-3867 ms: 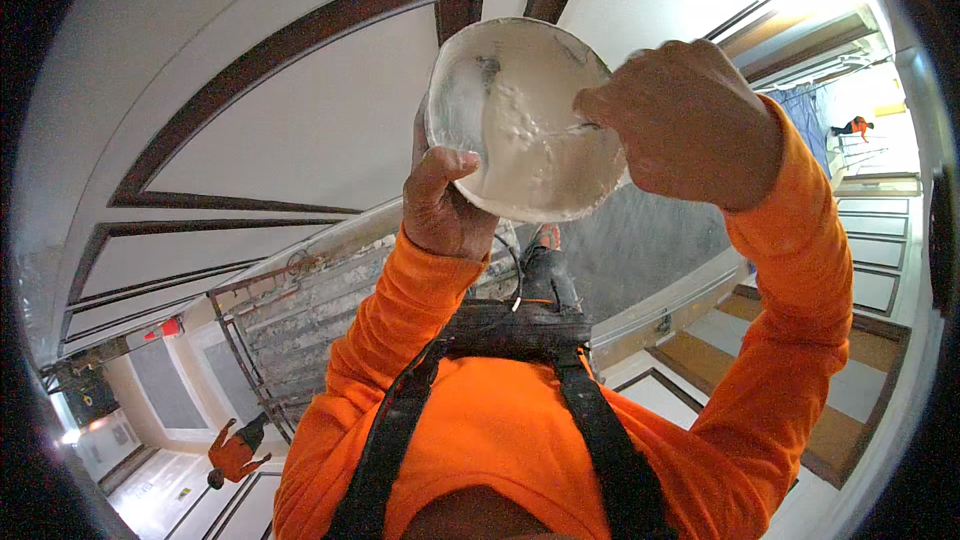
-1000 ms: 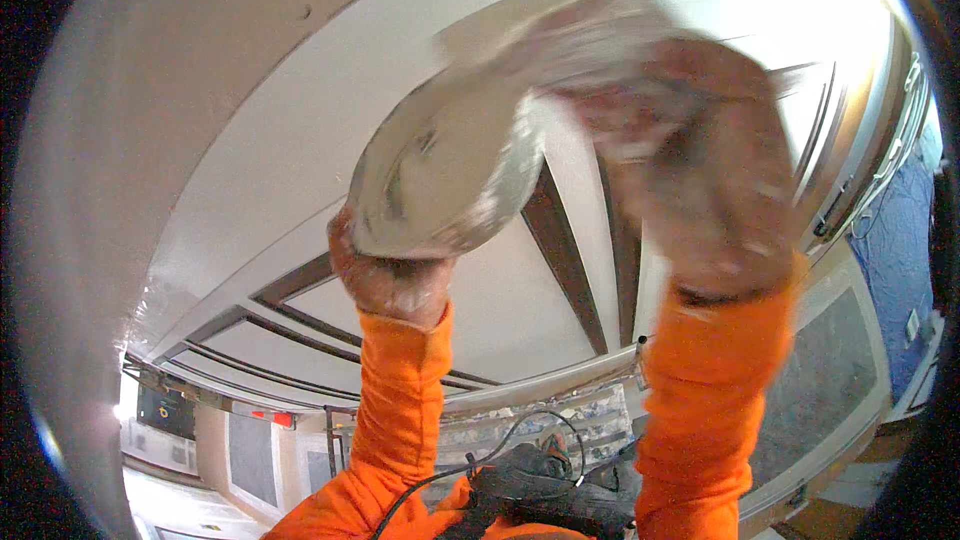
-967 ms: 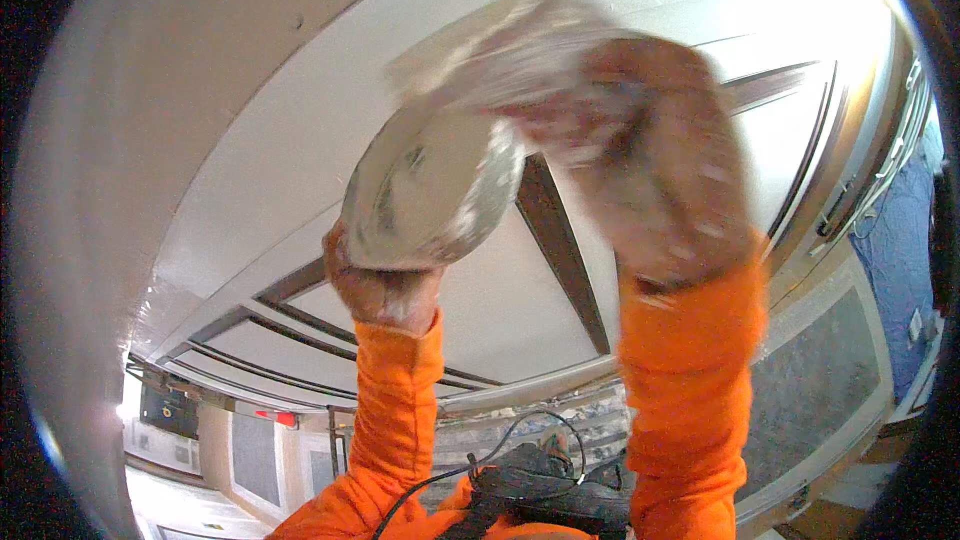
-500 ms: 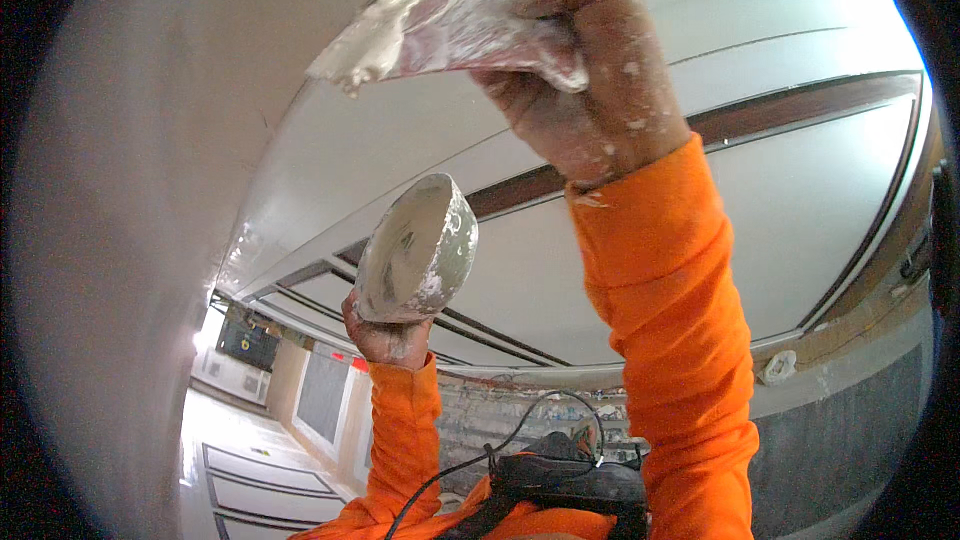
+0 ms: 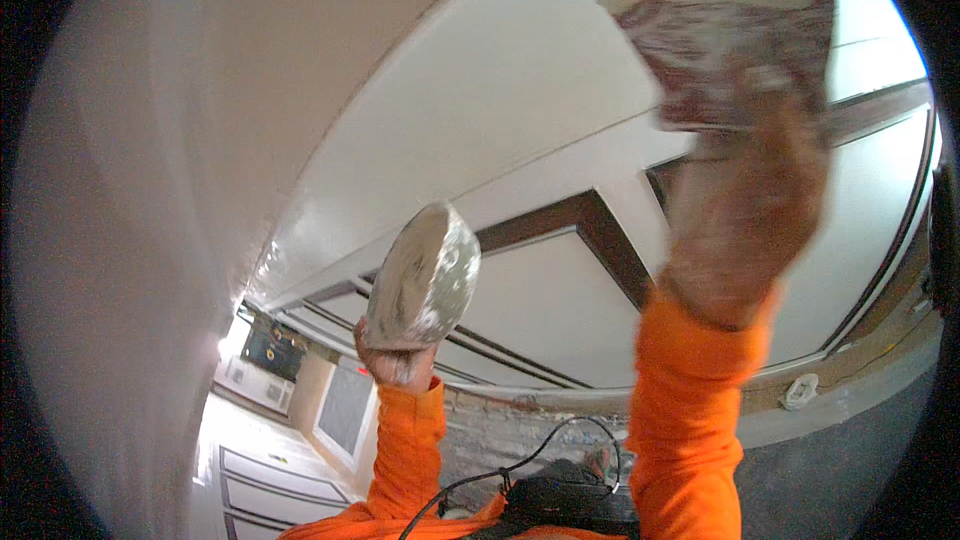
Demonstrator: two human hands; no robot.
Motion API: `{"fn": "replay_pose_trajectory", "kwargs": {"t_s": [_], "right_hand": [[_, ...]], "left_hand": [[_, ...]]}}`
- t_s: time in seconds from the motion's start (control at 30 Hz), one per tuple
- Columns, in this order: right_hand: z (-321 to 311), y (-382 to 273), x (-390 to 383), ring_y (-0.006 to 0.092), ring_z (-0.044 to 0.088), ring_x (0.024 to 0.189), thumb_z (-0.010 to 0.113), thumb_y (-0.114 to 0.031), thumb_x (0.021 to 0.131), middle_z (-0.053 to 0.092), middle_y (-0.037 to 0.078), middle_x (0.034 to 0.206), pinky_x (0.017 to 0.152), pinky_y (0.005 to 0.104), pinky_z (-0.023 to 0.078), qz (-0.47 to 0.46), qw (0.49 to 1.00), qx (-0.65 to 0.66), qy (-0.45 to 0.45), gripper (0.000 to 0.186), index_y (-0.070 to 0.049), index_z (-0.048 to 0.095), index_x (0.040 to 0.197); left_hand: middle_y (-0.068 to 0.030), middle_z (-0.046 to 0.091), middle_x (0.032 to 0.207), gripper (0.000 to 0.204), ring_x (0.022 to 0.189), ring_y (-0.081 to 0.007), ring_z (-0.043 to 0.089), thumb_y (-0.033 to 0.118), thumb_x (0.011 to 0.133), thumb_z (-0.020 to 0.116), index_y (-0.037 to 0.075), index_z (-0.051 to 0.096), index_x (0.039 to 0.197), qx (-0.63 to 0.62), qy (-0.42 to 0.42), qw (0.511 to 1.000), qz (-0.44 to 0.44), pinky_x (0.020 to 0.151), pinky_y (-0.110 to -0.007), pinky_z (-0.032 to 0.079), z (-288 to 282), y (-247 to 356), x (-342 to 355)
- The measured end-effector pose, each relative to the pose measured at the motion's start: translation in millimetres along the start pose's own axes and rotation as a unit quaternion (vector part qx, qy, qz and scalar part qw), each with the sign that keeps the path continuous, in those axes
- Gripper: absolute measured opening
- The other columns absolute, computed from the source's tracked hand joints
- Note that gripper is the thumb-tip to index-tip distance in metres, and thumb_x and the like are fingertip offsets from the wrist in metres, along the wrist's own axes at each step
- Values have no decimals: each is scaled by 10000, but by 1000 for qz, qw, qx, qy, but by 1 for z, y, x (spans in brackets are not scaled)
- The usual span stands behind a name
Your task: The person scoops drywall compound from a pan with a taping knife and spreads it along the top edge of a wall where it meets the ceiling.
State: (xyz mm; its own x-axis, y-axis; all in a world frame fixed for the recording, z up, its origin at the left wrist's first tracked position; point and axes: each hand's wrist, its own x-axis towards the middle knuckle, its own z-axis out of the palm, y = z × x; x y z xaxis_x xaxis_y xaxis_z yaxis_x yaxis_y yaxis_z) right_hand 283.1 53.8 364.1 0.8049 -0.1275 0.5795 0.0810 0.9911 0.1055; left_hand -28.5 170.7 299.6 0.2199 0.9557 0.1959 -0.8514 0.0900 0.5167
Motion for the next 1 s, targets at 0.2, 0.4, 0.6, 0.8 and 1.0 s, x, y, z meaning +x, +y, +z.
{"fn": "replay_pose_trajectory", "kwargs": {"t_s": [0.2, 0.4, 0.6, 0.8, 1.0], "right_hand": [[79, 95, -32, 388, 353, 1183, 412, 121, 706, 332, 263, 1303, 965, 392, 350, -164, 966, -174, 96, 612, 11, 303, 1298], [146, 127, -103, 455, 259, 1290, 395, 176, 649, 230, 292, 1410, 1056, 428, 272, -127, 975, -180, 37, 789, 6, 208, 1396], [76, 135, -113, 394, 331, 1194, 463, 99, 703, 348, 241, 1333, 971, 409, 304, -57, 979, -181, 74, 650, 17, 324, 1332], [62, 109, -12, 119, 390, 700, 419, 108, 803, 569, 143, 1058, 576, 227, 328, -161, 969, -43, 180, 422, 53, 476, 1218], [74, 124, -33, 291, 516, 1055, 451, 95, 811, 550, 212, 1174, 886, 372, 411, -257, 947, -166, 96, 402, 11, 519, 1199]], "left_hand": [[-211, 480, 1271, 538, 1182, -352, 456, 291, 774, 565, -3, 496, 1220, 182, -92, 978, 38, 964, -560, 379, -21, 84, -9], [-199, 495, 1257, 479, 1152, -359, 480, 293, 826, 478, 12, 508, 1212, 198, 33, 970, 139, 956, -541, 400, -43, 130, -25], [-180, 487, 1272, 516, 1157, -371, 467, 323, 803, 498, 20, 504, 1221, 246, 117, 943, 194, 979, -541, 366, -58, 151, -38], [-169, 493, 1267, 569, 1156, -375, 463, 368, 773, 527, 26, 494, 1227, 166, 95, 972, 136, 971, -549, 361, -56, 133, -42], [-193, 489, 1260, 578, 1143, -420, 443, 397, 782, 529, 30, 491, 1227, 139, 142, 967, 162, 906, -614, 357, -59, 142, -44]]}}
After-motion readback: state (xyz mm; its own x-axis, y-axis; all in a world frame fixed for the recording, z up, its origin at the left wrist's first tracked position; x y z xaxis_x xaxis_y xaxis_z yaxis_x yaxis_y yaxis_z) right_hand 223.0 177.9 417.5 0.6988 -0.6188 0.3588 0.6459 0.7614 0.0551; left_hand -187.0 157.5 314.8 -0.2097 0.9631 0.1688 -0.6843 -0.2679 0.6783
